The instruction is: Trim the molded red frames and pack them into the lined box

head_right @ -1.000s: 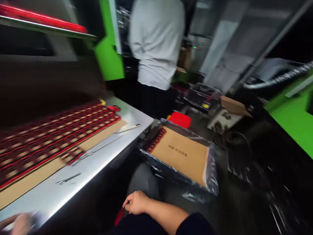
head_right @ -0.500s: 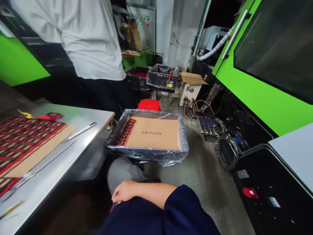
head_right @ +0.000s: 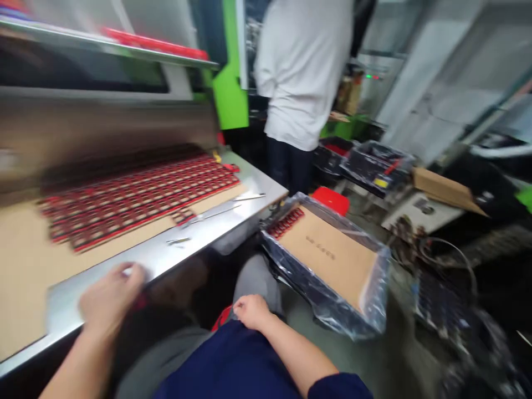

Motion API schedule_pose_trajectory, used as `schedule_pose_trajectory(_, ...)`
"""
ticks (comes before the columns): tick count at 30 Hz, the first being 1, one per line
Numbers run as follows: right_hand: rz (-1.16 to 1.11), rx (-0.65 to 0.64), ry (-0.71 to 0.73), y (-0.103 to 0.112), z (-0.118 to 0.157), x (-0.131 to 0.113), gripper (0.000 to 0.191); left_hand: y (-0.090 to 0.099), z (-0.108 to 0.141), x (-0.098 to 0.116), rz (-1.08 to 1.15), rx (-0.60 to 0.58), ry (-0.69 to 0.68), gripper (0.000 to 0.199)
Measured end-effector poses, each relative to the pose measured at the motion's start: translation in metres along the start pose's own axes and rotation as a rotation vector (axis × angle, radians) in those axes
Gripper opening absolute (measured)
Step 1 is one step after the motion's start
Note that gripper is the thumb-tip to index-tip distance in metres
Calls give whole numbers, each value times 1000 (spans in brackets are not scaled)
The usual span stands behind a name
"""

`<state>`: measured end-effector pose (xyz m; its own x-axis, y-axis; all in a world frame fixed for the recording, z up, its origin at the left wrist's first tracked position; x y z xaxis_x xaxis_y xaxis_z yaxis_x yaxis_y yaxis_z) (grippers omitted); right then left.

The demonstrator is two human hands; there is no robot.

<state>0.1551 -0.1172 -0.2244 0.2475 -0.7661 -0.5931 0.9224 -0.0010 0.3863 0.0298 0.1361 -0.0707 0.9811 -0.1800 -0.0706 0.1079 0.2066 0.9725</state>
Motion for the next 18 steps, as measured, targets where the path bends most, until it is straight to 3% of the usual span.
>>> schedule_pose_trajectory(5, 233, -33, 19, -4, -27, -2, 42, -14, 5, 4, 76, 99, -46, 37)
schedule_pose_trajectory(10, 309, -65, 23, -5, -63, -5, 39, -27, 4, -1, 103, 188, -87, 34)
schedule_pose_trajectory(14, 308, -109, 26, -1, -85, -2, 41, -33, 0, 0, 137, 216, -135, 33)
schedule_pose_trajectory(18, 411, -195, 65, 5, -90, 8, 51, -37, 2, 10, 211, 200, -182, 31)
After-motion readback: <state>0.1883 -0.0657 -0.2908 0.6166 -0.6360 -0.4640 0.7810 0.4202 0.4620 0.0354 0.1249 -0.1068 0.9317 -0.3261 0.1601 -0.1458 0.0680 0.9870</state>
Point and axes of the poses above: each hand's wrist, its own z-axis away from the middle knuckle, its own y-axis out of the back of the hand, x = y × z, the point moved 1 cm from there along -z, towards the middle knuckle, and after that the axes turned 4 degrees about -z, right-handed, at the moved point
